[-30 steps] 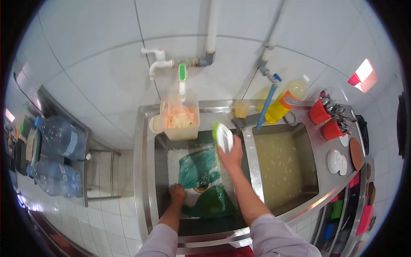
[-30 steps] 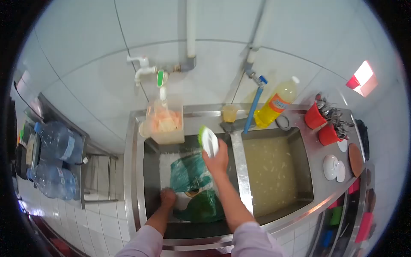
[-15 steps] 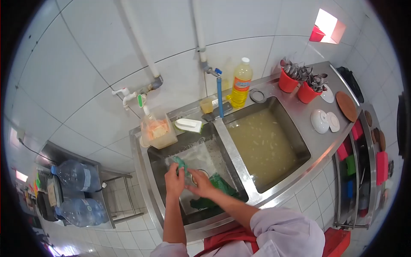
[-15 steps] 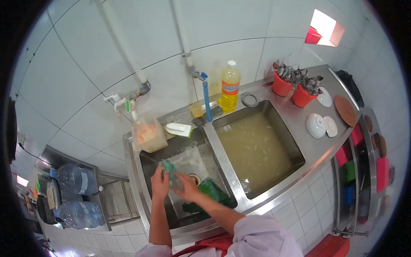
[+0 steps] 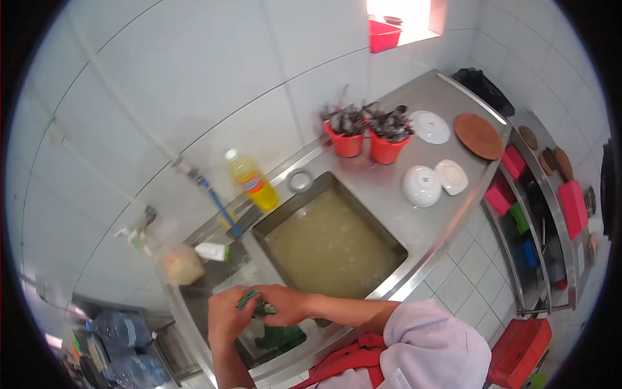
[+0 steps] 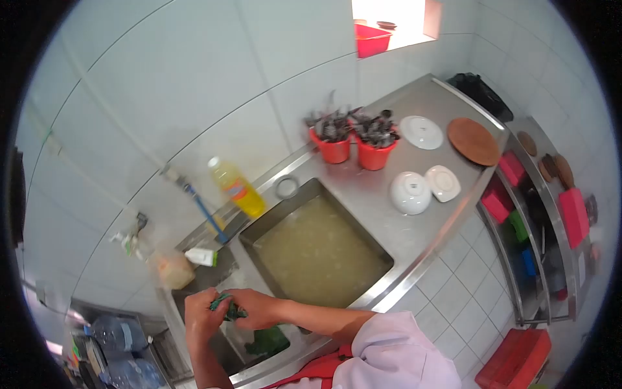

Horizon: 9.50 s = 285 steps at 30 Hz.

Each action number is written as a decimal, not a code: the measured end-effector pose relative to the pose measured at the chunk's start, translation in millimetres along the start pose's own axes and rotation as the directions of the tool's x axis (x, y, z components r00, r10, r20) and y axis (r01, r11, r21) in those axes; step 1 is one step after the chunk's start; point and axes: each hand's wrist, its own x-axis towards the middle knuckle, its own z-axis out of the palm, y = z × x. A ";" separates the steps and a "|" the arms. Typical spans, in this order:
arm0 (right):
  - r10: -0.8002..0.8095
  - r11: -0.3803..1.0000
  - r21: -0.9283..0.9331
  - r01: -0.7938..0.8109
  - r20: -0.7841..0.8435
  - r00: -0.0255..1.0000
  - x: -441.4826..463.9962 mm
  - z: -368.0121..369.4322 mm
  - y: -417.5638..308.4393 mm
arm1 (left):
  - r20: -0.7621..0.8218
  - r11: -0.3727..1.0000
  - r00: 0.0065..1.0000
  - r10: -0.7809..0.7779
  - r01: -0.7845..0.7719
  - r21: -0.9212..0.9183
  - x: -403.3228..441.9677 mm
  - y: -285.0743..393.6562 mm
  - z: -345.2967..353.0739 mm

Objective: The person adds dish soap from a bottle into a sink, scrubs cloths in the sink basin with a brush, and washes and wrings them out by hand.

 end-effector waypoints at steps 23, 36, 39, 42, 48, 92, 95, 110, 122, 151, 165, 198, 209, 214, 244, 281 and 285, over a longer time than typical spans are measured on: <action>0.113 0.775 -0.611 -0.160 -0.116 0.987 71.8 -288.0 141.9 | -0.178 0.984 0.970 -0.167 0.154 -0.088 174.4 -44.2 90.2; 0.089 0.854 -0.499 -0.146 -0.137 0.987 46.7 -177.9 149.9 | 0.161 0.989 0.975 -0.151 0.149 0.024 176.7 14.7 90.6; 0.298 0.721 -0.607 -0.335 -0.165 0.940 30.5 -199.3 168.0 | 0.124 0.974 0.967 -0.223 0.226 -0.013 173.0 -3.8 80.3; 0.126 0.714 -0.659 -0.237 -0.212 0.969 27.5 -227.3 194.8 | 0.048 0.994 0.998 -0.028 0.023 0.109 172.1 -30.1 90.5; -0.041 0.813 -0.572 -0.107 -0.239 0.970 31.5 -279.3 151.7 | 0.036 0.982 0.983 -0.178 0.175 0.070 158.2 -61.0 107.4; 0.167 0.818 -0.532 -0.217 -0.141 0.976 -94.8 -102.4 284.3 | 0.643 -0.558 0.616 -0.455 0.366 -0.745 41.6 -89.8 447.6; 0.234 0.814 -0.530 -0.235 -0.071 0.970 -86.4 -149.1 226.9 | 0.740 -0.625 0.371 -0.561 0.397 -0.672 29.3 -84.6 434.0; 0.601 0.527 -0.850 -0.024 0.352 0.718 -30.2 -177.4 309.9 | 0.544 0.964 0.836 -0.069 0.197 -0.180 85.8 -94.7 439.3; 0.839 0.190 0.747 -0.637 0.213 0.500 -100.5 -133.4 325.4 | 0.358 0.983 0.934 0.002 -0.068 0.170 109.0 -100.1 404.9; 0.457 0.842 0.163 -0.514 0.288 0.841 -99.5 -114.2 388.7 | 0.657 -0.610 0.118 -0.744 0.281 -0.741 34.3 -65.7 462.3; 0.724 0.689 -0.017 -0.724 0.045 0.688 -75.1 -103.1 359.4 | 0.688 -0.703 0.304 -0.659 0.075 -0.707 37.7 -66.7 462.2; 0.892 0.296 -0.649 -0.701 -0.075 0.446 -68.1 -73.6 431.8 | 0.735 -0.735 0.041 -0.677 -0.092 -0.672 18.2 -95.3 518.5; 0.769 0.562 0.532 -0.633 -0.054 0.637 -58.5 -125.2 385.3 | 0.452 0.176 0.343 -0.823 0.912 -0.370 36.3 -133.1 456.1; 0.584 0.574 0.775 -0.264 -0.161 0.796 -23.8 -194.4 321.4 | 0.052 0.418 0.704 -0.708 0.477 -0.774 56.5 -117.2 358.7; -0.045 0.530 -0.791 0.306 0.334 0.941 49.7 -301.3 109.4 | -0.260 0.977 0.945 -0.198 0.212 0.026 107.9 -111.7 199.5; 0.797 0.218 -0.948 -0.230 0.037 0.603 -19.5 -204.5 457.0 | 0.333 0.603 0.542 -0.771 0.791 0.109 28.3 -183.2 514.8; 0.666 0.384 -0.908 -0.171 0.144 0.732 -69.7 -199.4 498.3 | 0.594 0.099 0.249 -0.765 0.957 -0.274 14.4 -162.5 499.0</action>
